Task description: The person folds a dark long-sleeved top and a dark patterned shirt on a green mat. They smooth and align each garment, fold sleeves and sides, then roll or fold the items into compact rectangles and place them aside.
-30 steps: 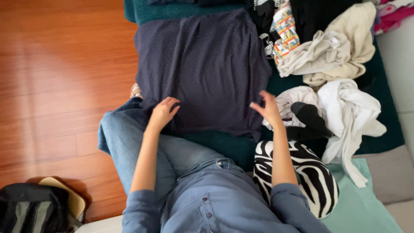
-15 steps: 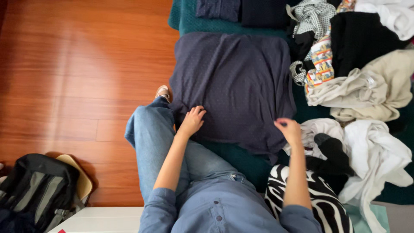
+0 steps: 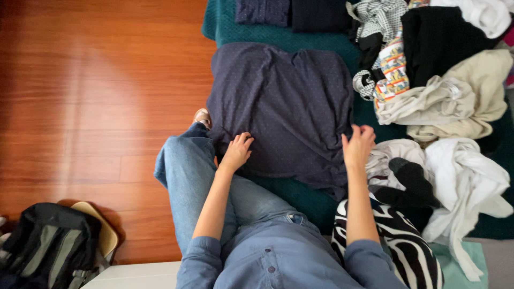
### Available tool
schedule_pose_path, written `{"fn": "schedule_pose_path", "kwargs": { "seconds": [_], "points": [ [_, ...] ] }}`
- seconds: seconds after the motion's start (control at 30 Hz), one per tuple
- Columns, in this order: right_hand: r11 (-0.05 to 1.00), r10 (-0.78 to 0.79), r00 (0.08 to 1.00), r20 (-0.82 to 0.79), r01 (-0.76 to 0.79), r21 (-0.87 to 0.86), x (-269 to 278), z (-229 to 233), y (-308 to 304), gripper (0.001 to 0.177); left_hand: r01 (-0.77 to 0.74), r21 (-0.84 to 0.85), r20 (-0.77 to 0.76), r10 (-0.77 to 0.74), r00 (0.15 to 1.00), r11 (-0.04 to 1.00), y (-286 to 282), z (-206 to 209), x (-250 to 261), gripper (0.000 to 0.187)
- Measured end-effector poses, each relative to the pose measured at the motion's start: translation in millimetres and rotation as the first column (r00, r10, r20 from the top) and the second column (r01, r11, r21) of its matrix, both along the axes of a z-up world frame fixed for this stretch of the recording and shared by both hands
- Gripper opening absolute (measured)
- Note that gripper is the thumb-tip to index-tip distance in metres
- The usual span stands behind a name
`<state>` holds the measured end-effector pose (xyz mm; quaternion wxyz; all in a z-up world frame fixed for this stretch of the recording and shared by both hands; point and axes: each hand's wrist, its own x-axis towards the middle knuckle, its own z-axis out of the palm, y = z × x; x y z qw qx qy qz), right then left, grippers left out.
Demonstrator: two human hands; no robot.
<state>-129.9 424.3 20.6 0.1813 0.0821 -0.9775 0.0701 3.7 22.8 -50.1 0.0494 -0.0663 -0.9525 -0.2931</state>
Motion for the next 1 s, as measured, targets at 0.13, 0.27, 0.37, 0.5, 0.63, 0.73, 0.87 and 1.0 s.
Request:
{"fn": "schedule_pose_path", "kwargs": {
  "seconds": [0.13,0.27,0.37,0.5,0.63,0.73,0.87,1.0],
  "points": [
    [0.992,0.113,0.991,0.077,-0.107,-0.072,-11.1,-9.1,-20.9,0.041,-0.014,-0.010,0.009,0.014,1.000,1.000,2.5,0.4,1.6,0.052],
    [0.972,0.208,0.934,0.289,-0.164,-0.170,0.2,-29.9,-20.7,0.040,-0.009,-0.013,0.002,0.009,1.000,1.000,4.5,9.0,6.2,0.059],
    [0.952,0.221,0.926,0.307,-0.136,-0.274,5.0,-33.6,1.4,0.024,-0.012,-0.042,-0.027,0.011,1.000,0.999,4.5,17.8,3.1,0.071],
    [0.910,0.332,0.827,0.454,-0.154,-0.385,11.6,-39.0,40.4,0.020,-0.026,-0.121,0.039,0.031,0.999,0.992,8.1,20.3,-1.7,0.058],
    [0.934,0.353,0.751,0.557,-0.250,-0.255,28.5,-62.5,40.6,0.021,-0.053,-0.158,-0.026,0.049,0.998,0.986,11.3,17.9,-8.1,0.018],
    [0.950,0.302,0.778,0.551,-0.294,-0.106,36.7,-66.8,20.1,0.016,-0.043,-0.080,-0.247,0.022,0.969,0.996,8.2,19.5,-11.5,0.015],
    [0.952,0.239,0.691,0.682,-0.306,-0.024,29.0,-30.2,0.1,0.015,-0.051,0.044,-0.182,0.059,0.982,0.998,7.5,13.3,-9.4,0.007],
    [0.915,0.392,0.753,0.528,-0.262,-0.307,17.7,8.3,-28.6,0.024,-0.077,0.009,0.081,0.076,0.994,0.997,9.4,-11.8,-6.6,0.014]
  ]
}}
